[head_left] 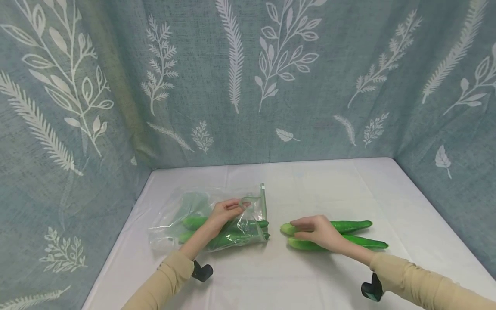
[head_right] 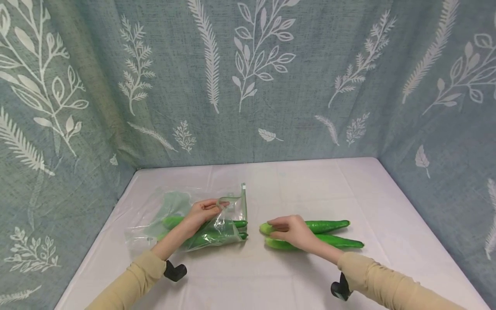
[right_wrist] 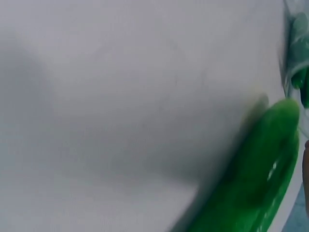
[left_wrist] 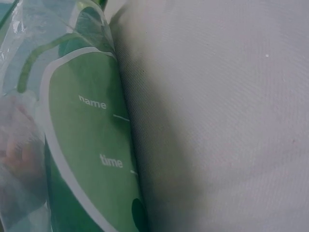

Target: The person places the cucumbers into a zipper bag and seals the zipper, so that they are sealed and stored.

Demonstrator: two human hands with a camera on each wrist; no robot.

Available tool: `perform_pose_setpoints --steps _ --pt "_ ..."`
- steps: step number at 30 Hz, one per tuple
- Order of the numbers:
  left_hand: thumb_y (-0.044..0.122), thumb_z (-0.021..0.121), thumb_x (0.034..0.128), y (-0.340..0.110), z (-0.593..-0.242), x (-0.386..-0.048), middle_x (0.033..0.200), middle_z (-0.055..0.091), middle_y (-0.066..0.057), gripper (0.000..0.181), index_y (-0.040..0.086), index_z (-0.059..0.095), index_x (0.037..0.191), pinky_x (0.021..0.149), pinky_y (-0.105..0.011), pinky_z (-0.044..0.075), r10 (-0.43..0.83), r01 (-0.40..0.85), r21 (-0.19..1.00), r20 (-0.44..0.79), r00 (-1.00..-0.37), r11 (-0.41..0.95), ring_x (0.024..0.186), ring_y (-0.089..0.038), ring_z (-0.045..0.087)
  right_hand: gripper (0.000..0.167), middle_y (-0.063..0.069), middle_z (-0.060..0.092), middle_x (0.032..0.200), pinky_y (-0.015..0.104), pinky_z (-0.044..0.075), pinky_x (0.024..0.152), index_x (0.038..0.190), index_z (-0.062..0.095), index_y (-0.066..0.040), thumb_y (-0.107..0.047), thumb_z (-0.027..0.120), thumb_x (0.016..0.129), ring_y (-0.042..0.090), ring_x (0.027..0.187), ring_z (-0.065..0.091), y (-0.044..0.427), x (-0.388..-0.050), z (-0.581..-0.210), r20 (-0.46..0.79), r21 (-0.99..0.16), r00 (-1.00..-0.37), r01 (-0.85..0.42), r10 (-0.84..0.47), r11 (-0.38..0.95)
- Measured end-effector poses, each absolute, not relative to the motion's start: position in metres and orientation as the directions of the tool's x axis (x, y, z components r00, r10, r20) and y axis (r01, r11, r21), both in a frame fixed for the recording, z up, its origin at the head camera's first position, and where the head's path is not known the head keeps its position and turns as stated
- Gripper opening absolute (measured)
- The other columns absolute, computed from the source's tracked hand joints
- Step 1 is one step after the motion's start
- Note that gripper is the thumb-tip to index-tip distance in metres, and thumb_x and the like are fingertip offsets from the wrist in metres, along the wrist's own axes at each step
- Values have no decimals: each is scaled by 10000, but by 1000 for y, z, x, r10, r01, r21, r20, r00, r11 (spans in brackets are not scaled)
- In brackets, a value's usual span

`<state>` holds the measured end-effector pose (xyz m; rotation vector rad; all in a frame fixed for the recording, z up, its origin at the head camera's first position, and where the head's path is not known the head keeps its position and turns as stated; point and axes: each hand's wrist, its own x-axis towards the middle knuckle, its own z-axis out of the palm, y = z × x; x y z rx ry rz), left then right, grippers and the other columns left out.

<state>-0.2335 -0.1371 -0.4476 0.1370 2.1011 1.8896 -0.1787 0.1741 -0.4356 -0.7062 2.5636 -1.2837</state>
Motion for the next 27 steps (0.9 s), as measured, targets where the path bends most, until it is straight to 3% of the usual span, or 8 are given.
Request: perform_pose_setpoints --steps 16,27 --pt "103 613 901 -139 -450 -235 1206 661 -85 388 -33 561 1261 967 -245 483 289 -121 983 -156 -945 135 1195 -219 582 393 208 658 1175 347 563 853 1192 630 24 -203 676 874 377 1066 637 236 -197 -421 43 -742 -897 -324 -441 587" --pt "118 619 898 -139 -451 -234 1188 672 -73 384 -29 570 1251 946 -226 487 277 -111 984 -147 -949 143 1158 -176 604 393 213 674 1136 401 569 829 1169 640 30 -218 684 867 375 1032 651 278 -207 -421 21 -626 -942 -274 -335 730"
